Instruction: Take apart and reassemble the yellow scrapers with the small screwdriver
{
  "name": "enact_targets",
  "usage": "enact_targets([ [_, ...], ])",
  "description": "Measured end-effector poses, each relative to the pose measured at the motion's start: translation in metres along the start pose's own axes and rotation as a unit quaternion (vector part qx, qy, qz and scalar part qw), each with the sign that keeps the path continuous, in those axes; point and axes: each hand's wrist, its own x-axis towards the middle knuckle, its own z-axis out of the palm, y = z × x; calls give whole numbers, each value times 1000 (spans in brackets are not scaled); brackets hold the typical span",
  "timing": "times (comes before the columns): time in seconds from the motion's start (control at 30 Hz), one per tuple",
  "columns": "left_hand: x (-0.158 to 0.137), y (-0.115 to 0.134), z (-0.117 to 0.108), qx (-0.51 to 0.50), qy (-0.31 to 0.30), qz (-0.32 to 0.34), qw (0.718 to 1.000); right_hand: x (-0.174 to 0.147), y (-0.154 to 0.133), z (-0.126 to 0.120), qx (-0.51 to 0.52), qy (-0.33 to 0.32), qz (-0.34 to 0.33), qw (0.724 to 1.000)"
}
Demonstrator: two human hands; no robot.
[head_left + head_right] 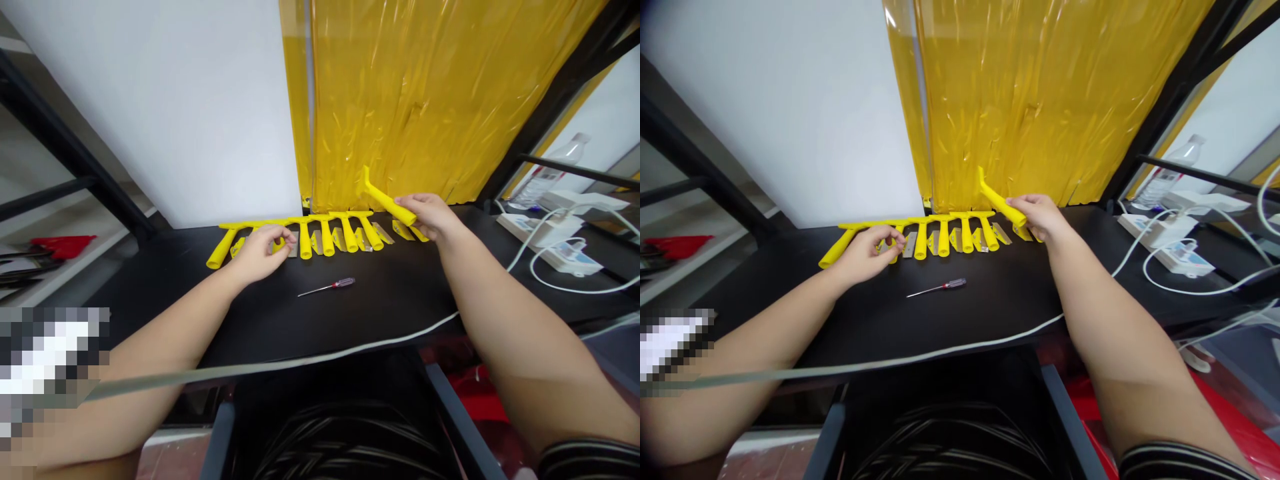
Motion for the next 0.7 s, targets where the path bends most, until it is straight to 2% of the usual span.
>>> enact_targets([
  [0.1, -3, 22, 10, -101, -45, -33, 993, -24, -4, 37, 31, -61, -77, 995],
  [0.2, -6, 39, 21, -233, -106, -76, 964, -54, -7, 76, 12, -148, -132, 980],
  [0.27, -7, 46, 27, -301, -121, -92, 941, -73, -7, 95, 5, -196, -152, 969],
  [0.33, -7, 51, 30, -356, -105, -102, 923, -87, -6, 107, -15, -219, -181, 959],
  [0.4, -8, 54, 32, -412, -63, -118, 901, -96, -3, 114, -24, -235, -200, 951],
  [0.53, -8, 56, 32, -472, -7, -152, 868, -95, -4, 109, -86, -294, -236, 922],
  [0.6, -7, 56, 30, -477, -5, -162, 864, -82, -11, 94, -177, -278, -271, 905],
  [0.63, -7, 55, 29, -477, -6, -168, 863, -72, -15, 83, -233, -221, -283, 904],
  [0.7, -6, 51, 26, -470, -2, -180, 864, -46, -24, 55, -376, -83, -261, 885],
])
